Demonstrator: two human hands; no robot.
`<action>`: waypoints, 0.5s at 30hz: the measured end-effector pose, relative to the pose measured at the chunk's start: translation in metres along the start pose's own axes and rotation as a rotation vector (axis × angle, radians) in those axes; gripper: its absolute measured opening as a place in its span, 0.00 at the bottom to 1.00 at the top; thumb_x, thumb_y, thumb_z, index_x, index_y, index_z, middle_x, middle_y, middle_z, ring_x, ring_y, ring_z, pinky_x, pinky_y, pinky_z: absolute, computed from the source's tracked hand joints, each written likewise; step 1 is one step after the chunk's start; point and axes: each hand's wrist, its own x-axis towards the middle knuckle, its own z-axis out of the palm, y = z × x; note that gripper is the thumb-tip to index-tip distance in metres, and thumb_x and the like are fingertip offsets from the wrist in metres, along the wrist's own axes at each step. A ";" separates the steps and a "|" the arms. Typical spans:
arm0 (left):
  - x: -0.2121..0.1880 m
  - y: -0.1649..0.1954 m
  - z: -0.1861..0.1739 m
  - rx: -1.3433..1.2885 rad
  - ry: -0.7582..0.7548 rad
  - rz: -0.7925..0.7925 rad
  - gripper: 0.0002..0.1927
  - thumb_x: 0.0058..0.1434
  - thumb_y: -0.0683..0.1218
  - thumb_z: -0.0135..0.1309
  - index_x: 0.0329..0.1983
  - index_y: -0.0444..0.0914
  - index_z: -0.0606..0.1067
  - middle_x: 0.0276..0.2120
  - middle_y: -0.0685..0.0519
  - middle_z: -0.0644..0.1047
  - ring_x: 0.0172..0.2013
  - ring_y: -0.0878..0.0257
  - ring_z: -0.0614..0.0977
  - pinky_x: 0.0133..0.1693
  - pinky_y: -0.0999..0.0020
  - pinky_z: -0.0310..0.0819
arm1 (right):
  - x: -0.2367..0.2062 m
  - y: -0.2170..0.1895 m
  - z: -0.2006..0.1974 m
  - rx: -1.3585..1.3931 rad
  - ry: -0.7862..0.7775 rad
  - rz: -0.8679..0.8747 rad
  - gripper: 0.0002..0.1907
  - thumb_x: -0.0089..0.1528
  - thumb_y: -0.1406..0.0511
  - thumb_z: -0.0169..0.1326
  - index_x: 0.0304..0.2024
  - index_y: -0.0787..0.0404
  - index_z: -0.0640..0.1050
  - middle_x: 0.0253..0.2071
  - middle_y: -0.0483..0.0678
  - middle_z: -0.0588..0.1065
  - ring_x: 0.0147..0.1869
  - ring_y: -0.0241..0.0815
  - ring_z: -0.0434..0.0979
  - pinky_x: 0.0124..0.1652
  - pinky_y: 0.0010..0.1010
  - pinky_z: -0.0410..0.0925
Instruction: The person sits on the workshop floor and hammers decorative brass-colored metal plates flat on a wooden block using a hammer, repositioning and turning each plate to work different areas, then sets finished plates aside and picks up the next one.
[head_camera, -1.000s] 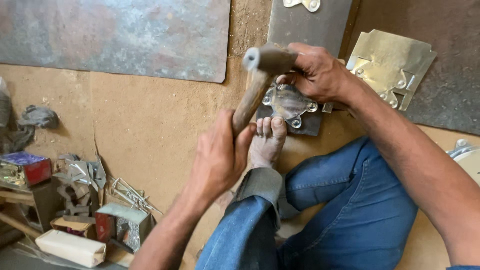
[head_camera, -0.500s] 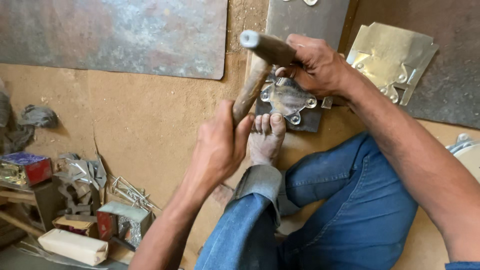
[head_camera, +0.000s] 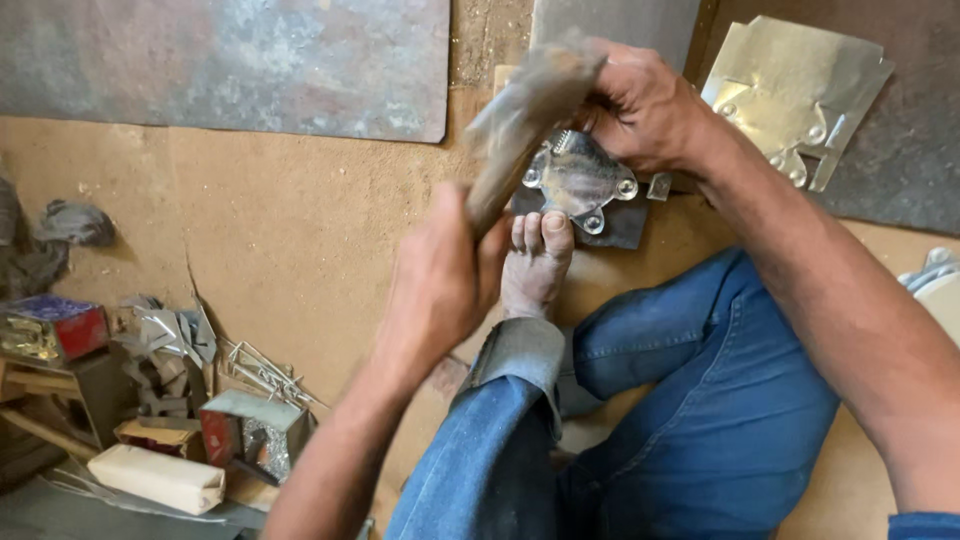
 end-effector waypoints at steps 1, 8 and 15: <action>-0.001 0.000 0.000 0.050 -0.071 -0.069 0.13 0.73 0.46 0.56 0.48 0.33 0.67 0.28 0.37 0.77 0.31 0.36 0.80 0.31 0.46 0.70 | 0.000 0.000 0.000 -0.043 -0.023 0.040 0.08 0.67 0.71 0.62 0.48 0.60 0.78 0.39 0.53 0.75 0.45 0.48 0.77 0.47 0.37 0.72; 0.006 0.001 -0.001 -0.016 0.067 0.024 0.14 0.71 0.45 0.54 0.51 0.32 0.67 0.31 0.36 0.77 0.32 0.37 0.81 0.33 0.48 0.73 | 0.002 -0.006 -0.001 0.096 0.019 0.033 0.10 0.69 0.72 0.59 0.53 0.61 0.77 0.47 0.51 0.78 0.53 0.45 0.80 0.54 0.35 0.73; 0.006 0.004 -0.003 -0.062 0.097 0.072 0.17 0.71 0.45 0.54 0.55 0.30 0.65 0.32 0.34 0.77 0.31 0.35 0.80 0.32 0.47 0.72 | 0.005 -0.013 -0.005 0.131 0.060 -0.031 0.13 0.69 0.72 0.57 0.56 0.62 0.76 0.49 0.53 0.78 0.55 0.48 0.79 0.54 0.37 0.72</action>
